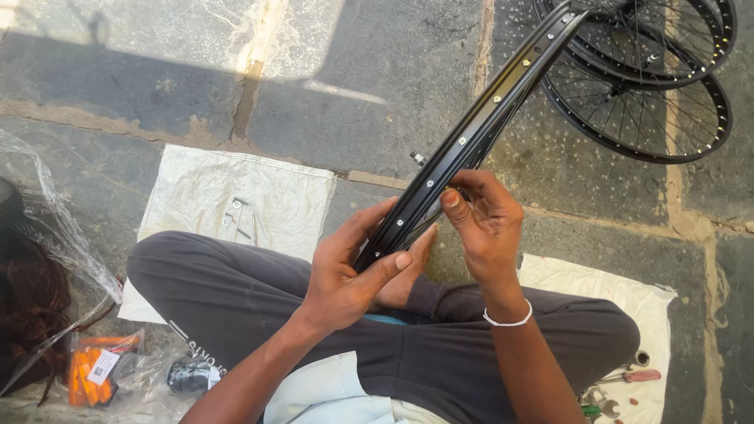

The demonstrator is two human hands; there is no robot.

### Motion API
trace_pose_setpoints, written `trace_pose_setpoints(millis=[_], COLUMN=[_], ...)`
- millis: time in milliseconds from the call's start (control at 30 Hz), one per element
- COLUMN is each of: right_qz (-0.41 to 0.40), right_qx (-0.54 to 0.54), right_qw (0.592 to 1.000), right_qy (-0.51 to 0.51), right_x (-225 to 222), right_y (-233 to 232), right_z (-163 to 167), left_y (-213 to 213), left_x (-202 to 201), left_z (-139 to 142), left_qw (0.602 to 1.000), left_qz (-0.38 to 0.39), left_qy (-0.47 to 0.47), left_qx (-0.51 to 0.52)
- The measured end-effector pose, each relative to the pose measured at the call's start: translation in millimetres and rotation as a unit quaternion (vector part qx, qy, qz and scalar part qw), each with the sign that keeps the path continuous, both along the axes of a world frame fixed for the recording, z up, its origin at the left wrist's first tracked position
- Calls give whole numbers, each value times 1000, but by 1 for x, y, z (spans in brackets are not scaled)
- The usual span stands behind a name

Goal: The person holds a bicycle wheel and manually threads or adjusts spoke nipples into the rim by hand, rotating the wheel to reach different spokes.

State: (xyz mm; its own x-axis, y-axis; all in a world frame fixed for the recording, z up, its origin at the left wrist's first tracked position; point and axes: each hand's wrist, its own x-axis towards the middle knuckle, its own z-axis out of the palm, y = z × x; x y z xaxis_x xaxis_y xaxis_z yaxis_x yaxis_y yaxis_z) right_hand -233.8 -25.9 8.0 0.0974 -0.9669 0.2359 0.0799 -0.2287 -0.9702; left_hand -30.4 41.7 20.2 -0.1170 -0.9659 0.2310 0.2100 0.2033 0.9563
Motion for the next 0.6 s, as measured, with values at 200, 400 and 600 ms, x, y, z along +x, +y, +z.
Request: trace_pose_setpoints(millis=[200,400,600], right_qz=[-184,-115,245], right_qx=[-189,-36,89], right_qw=[965,991,952], right_qy=[13,54,-159], right_x=[25,41,-1], right_y=[18,25,-2], right_z=[-11,-29,-7], left_y=[-22,-17,-19], left_x=[-3,-9,-9], left_z=[34,32,28], left_qw=[994,995,990], left_qz=[5,44,82], left_qy=[-106,-88,-104], left_qx=[6,-32,-41])
